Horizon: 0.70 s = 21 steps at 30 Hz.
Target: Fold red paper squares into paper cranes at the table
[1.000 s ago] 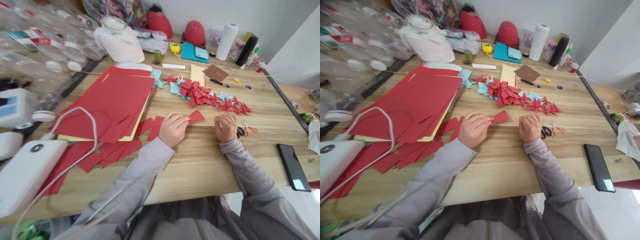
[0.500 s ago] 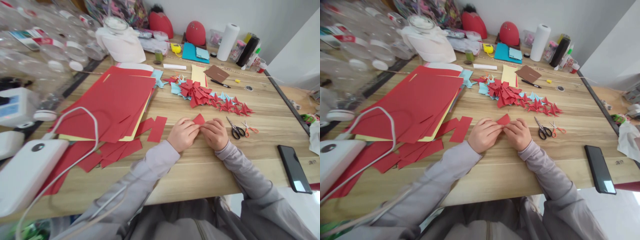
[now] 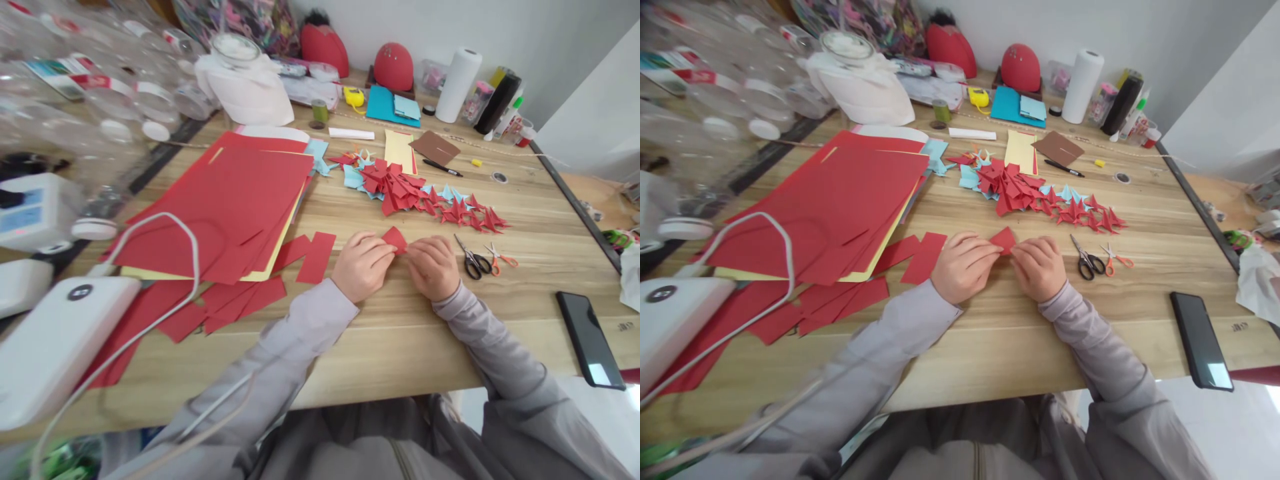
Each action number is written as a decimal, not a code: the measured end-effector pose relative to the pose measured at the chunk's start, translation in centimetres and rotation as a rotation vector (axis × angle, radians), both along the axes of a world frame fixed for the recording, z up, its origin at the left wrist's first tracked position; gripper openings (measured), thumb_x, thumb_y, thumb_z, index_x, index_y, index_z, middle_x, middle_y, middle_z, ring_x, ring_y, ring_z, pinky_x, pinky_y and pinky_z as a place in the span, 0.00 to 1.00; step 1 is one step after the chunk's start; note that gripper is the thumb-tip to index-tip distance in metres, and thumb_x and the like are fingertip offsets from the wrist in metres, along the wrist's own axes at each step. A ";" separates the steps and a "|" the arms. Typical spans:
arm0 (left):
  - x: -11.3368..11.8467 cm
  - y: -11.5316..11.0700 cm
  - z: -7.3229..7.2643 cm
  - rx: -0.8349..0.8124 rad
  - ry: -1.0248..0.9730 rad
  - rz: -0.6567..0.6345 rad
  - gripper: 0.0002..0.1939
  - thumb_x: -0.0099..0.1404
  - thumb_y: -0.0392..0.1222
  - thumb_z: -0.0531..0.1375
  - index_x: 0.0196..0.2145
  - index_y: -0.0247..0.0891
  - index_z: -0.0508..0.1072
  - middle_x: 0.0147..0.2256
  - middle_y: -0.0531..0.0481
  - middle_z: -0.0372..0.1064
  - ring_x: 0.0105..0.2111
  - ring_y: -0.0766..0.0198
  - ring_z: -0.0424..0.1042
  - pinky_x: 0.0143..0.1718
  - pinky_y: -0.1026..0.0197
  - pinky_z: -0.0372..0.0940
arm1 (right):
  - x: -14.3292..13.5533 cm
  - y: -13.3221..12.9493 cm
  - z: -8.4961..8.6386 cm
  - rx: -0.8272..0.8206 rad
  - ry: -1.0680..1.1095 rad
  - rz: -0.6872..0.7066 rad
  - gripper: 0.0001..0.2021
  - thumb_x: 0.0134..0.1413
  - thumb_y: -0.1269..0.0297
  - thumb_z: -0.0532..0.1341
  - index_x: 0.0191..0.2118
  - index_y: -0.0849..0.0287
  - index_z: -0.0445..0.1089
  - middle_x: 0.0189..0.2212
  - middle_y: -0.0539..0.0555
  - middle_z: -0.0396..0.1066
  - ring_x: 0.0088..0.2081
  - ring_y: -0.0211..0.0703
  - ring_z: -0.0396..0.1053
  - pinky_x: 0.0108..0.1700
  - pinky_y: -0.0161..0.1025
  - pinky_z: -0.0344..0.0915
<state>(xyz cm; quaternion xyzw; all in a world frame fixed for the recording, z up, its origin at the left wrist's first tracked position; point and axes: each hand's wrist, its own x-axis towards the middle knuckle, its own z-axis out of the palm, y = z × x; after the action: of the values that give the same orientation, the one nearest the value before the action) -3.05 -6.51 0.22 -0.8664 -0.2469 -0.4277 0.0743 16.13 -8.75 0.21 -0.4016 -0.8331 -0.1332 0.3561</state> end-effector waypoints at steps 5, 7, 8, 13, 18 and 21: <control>0.6 -0.2 -0.1 0.051 0.043 -0.033 0.11 0.61 0.31 0.52 0.33 0.38 0.74 0.34 0.47 0.76 0.36 0.62 0.71 0.44 0.53 0.63 | -0.8 -0.3 -0.1 0.008 -0.068 0.048 0.08 0.53 0.74 0.57 0.33 0.56 0.71 0.33 0.51 0.76 0.38 0.40 0.69 0.50 0.44 0.57; 0.6 -0.1 0.0 0.037 0.055 -0.036 0.11 0.61 0.31 0.52 0.33 0.38 0.74 0.35 0.48 0.76 0.37 0.62 0.71 0.44 0.52 0.63 | -0.5 -0.3 -0.1 -0.004 -0.100 0.021 0.09 0.53 0.74 0.55 0.34 0.55 0.72 0.34 0.51 0.76 0.39 0.40 0.69 0.50 0.44 0.57; 0.5 -0.1 0.0 0.020 0.058 -0.032 0.12 0.61 0.32 0.52 0.34 0.38 0.74 0.35 0.48 0.76 0.37 0.62 0.71 0.45 0.52 0.62 | -0.3 -0.2 -0.1 -0.013 -0.107 0.007 0.10 0.53 0.73 0.55 0.35 0.54 0.72 0.34 0.51 0.76 0.39 0.40 0.69 0.50 0.44 0.56; -0.5 0.5 0.1 -0.100 0.020 0.032 0.12 0.61 0.32 0.52 0.34 0.41 0.74 0.37 0.49 0.76 0.38 0.61 0.71 0.47 0.49 0.60 | 0.7 0.2 -0.3 -0.025 -0.060 -0.042 0.10 0.54 0.72 0.55 0.35 0.54 0.73 0.34 0.52 0.76 0.39 0.41 0.68 0.48 0.45 0.57; -1.9 1.5 -0.2 -0.132 -0.073 0.121 0.10 0.60 0.32 0.54 0.32 0.40 0.74 0.36 0.49 0.76 0.36 0.60 0.71 0.47 0.49 0.60 | 1.3 0.4 -0.4 0.008 0.043 -0.122 0.09 0.54 0.72 0.56 0.33 0.56 0.73 0.33 0.53 0.76 0.38 0.43 0.69 0.40 0.42 0.60; -2.5 1.9 -0.5 -0.139 -0.214 0.226 0.08 0.60 0.34 0.55 0.32 0.39 0.74 0.35 0.46 0.76 0.37 0.59 0.72 0.44 0.50 0.62 | 1.4 0.4 0.0 -0.038 0.234 -0.136 0.07 0.54 0.70 0.57 0.32 0.57 0.73 0.33 0.55 0.76 0.38 0.43 0.70 0.41 0.43 0.62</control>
<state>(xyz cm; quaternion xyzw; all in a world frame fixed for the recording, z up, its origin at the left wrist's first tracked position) -5.51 -4.56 -0.29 -0.7858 -0.3781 -0.4882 0.0350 17.52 -8.40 0.16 -0.4766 -0.7591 -0.0936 0.4335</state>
